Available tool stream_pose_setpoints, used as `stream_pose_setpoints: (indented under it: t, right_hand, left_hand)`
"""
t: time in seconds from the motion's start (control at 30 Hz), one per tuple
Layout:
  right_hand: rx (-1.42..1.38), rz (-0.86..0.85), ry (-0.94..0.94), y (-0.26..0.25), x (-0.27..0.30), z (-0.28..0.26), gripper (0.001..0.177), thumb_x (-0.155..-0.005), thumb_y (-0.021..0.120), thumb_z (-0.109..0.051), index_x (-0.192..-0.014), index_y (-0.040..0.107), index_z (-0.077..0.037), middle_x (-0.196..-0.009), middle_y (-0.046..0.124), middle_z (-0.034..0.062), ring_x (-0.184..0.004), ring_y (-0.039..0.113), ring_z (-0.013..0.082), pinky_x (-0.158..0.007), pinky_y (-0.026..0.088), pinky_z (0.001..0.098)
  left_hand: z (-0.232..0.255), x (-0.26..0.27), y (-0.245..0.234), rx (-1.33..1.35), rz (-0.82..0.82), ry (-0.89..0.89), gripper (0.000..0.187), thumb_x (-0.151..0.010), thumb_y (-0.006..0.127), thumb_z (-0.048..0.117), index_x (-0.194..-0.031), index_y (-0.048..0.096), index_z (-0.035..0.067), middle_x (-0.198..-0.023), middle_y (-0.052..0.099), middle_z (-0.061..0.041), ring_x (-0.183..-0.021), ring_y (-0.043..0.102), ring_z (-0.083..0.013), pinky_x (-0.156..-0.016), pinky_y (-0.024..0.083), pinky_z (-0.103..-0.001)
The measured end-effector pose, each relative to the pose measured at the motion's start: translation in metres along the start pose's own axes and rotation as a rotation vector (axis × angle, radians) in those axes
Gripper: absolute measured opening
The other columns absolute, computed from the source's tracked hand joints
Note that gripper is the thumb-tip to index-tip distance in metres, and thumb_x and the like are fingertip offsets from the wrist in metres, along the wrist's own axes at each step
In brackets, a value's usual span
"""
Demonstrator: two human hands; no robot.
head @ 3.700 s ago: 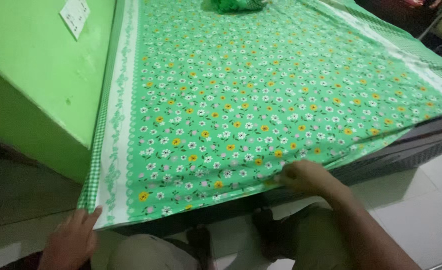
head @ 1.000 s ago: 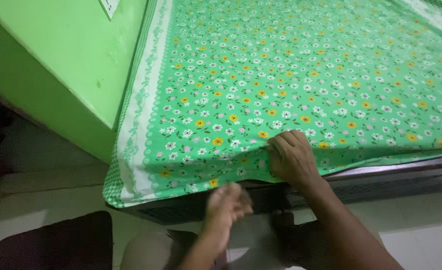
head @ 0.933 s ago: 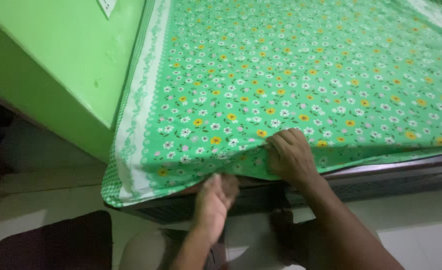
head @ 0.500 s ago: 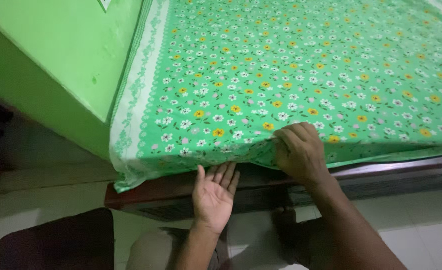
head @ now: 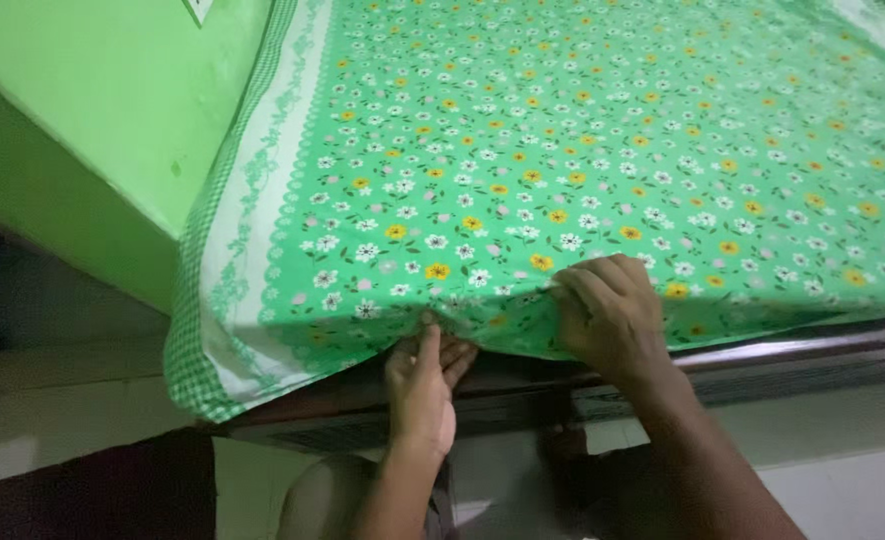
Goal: The person folds a patterned cloth on the bed, then spreads and tucks a green floral bedsheet around the mattress, smoothing it and securing the corners.
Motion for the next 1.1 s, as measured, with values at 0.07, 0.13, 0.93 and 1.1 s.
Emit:
stream_pose_setpoints:
  t: [0.07, 0.13, 0.93, 1.1]
  right_hand:
    - [0.012, 0.007, 0.022, 0.002, 0.002, 0.0, 0.006, -0.086, 0.076, -0.008, -0.092, 0.074, -0.008, -0.091, 0.074, 0.0067, -0.087, 0.066, 0.0215, -0.078, 0.049, 0.0367]
    - [0.001, 0.012, 0.028, 0.002, 0.003, -0.001, 0.007, -0.085, 0.076, -0.008, -0.091, 0.074, -0.008, -0.09, 0.074, 0.0063, -0.086, 0.066, 0.0217, -0.079, 0.048, 0.0376]
    - [0.256, -0.001, 0.128, 0.027, 0.014, 0.004, 0.032, -0.102, 0.046, -0.031, -0.085, 0.063, -0.011, -0.08, 0.058, 0.0088, -0.078, 0.051, 0.0265, -0.078, 0.037, 0.0444]
    - [0.138, -0.07, 0.283, 0.054, -0.002, 0.034, 0.049, -0.102, 0.043, -0.037, -0.058, 0.057, -0.02, -0.047, 0.045, 0.0002, -0.043, 0.038, 0.02, -0.045, 0.034, 0.0398]
  left_hand:
    - [-0.008, 0.0, -0.008, -0.083, 0.091, -0.039, 0.037, -0.1, 0.064, 0.038, -0.101, 0.058, 0.002, -0.09, 0.062, -0.009, -0.086, 0.064, -0.0216, -0.091, 0.06, -0.048]
    - [-0.013, 0.0, -0.02, -0.229, 0.133, -0.073, 0.039, -0.099, 0.061, 0.042, -0.112, 0.06, 0.006, -0.101, 0.063, -0.005, -0.093, 0.062, -0.0187, -0.097, 0.052, -0.046]
    - [0.037, -0.056, -0.026, 0.557, 0.291, 0.095, 0.11, -0.078, 0.007, 0.092, -0.164, 0.022, 0.024, -0.17, 0.02, -0.011, -0.156, 0.02, -0.0357, -0.122, 0.016, -0.064]
    - [0.048, -0.064, -0.033, 0.525, 0.154, 0.149, 0.107, -0.078, 0.016, 0.092, -0.162, 0.027, 0.027, -0.17, 0.024, -0.009, -0.157, 0.023, -0.0362, -0.121, 0.02, -0.068]
Point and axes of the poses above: each hand's wrist, its own x-axis away from the middle knuckle, its own y-axis out of the palm, z = x × y, the point moved 7 cm from there along -x, towards the middle knuckle
